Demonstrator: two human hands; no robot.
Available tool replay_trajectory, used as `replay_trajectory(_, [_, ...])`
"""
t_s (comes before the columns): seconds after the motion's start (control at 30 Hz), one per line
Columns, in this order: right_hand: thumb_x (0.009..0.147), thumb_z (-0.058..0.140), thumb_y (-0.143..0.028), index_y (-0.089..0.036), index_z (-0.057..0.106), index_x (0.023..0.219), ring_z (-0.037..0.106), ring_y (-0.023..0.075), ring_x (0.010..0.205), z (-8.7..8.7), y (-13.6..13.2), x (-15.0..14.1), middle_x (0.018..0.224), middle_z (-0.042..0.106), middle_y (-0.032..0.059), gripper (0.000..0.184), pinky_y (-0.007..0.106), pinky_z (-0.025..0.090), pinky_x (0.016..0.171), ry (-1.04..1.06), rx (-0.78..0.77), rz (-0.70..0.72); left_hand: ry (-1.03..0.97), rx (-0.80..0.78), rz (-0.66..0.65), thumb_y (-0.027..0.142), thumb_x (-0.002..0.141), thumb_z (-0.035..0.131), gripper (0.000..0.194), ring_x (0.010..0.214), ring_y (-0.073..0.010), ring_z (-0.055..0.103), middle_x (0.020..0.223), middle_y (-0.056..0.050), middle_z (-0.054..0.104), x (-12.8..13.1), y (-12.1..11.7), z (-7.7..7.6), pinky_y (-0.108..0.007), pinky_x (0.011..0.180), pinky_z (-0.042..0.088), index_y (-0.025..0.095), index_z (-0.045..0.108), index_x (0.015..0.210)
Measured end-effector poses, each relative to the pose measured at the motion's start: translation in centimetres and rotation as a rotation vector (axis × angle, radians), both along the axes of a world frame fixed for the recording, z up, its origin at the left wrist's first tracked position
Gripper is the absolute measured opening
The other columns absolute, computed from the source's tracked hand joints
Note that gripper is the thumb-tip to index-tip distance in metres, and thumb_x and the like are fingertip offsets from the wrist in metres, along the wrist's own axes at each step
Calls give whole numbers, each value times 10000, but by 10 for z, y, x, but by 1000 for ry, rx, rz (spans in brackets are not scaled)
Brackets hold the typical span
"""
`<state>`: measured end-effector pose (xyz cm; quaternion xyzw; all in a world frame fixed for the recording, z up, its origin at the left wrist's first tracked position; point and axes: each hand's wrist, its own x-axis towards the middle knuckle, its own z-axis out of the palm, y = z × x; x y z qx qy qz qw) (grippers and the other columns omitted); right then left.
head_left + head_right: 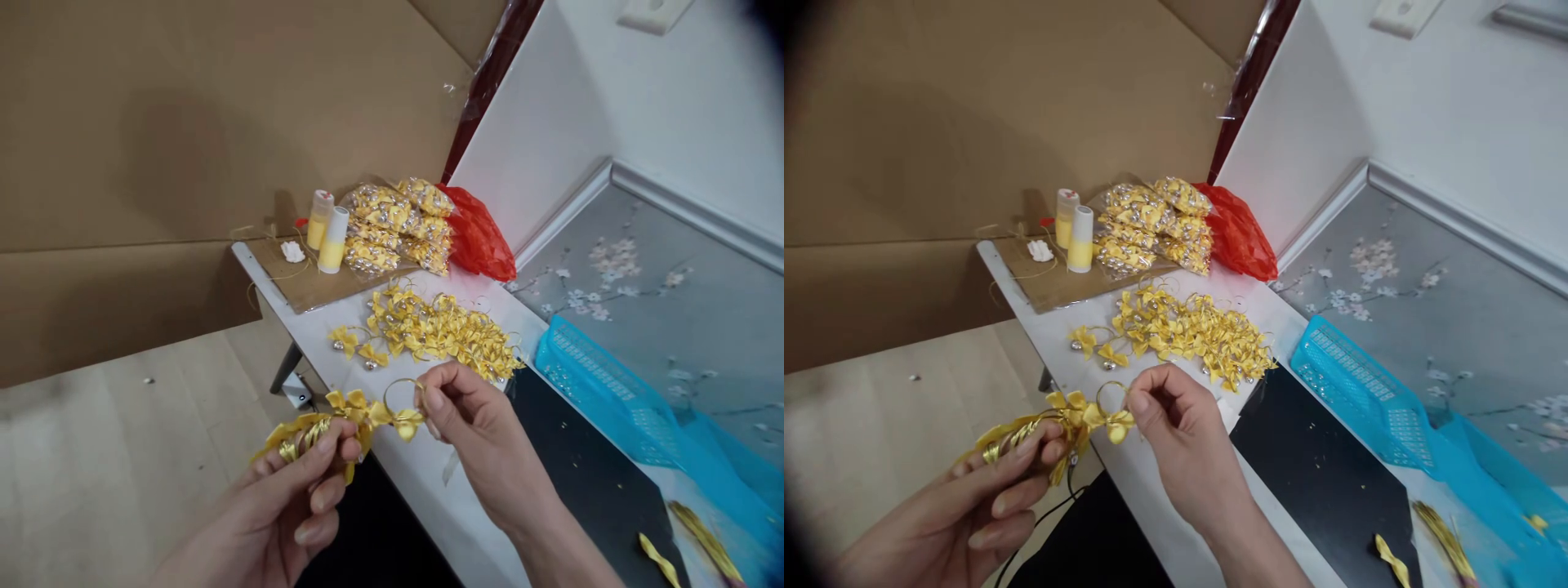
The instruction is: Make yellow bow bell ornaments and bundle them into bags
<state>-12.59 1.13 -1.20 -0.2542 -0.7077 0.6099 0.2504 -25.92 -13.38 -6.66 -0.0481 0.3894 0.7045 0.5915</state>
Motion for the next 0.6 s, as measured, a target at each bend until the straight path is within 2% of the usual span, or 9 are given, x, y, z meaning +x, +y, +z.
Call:
replay_trajectory(0.07, [944,568,-359,-201,550,827,380,93,632,9,2,4,710,467,-46,198,206,315,567,-62,79,51,13,-2,20,164,731,797,164,549,-51,501,820,-26,644,-3,2,1,-113,392,410,118,758,884])
replay_trajectory(0.13, [947,550,-294,-196,572,822,425,93,656,20,5,7,719,505,-41,161,201,344,588,-193,151,212,51,1,10,195,712,819,206,530,-39,461,794,-15,638,-7,3,3,-103,391,383,126,760,896])
replay_trajectory(0.2, [929,546,-203,-194,604,796,475,90,671,29,7,5,727,558,-42,146,197,373,613,-333,219,409,115,1,-58,250,728,813,237,496,-32,398,743,1,626,-8,4,5,-102,375,329,148,760,935])
replay_trajectory(0.27, [900,559,-131,-195,631,772,530,87,678,37,8,0,735,611,-48,161,197,397,642,-422,295,525,189,4,-159,305,765,783,200,476,-40,345,653,16,593,-6,6,7,-116,385,303,165,759,907])
replay_trajectory(0.37, [861,612,-97,-202,650,762,588,96,689,43,7,-11,739,666,-54,149,205,405,651,-481,445,510,294,33,-272,363,812,729,205,485,-65,317,524,29,509,2,7,11,-140,441,318,163,747,774])
replay_trajectory(0.47, [831,651,-99,-202,646,736,576,100,650,45,8,-19,701,653,-60,140,213,382,607,-519,592,451,358,47,-346,385,843,689,259,478,-68,296,473,36,454,8,7,11,-148,443,281,150,750,755])
replay_trajectory(0.53, [828,657,-108,-203,649,738,556,95,622,43,9,-20,686,638,-63,131,212,375,587,-499,602,444,326,55,-351,368,836,701,247,463,-50,277,510,32,486,9,7,9,-141,436,270,142,746,747])
replay_trajectory(0.6, [845,646,-143,-212,658,795,555,95,638,38,11,-18,724,646,-57,86,214,393,600,-428,526,378,221,72,-307,339,798,746,210,452,-24,262,594,24,546,8,7,8,-127,426,278,136,742,740])
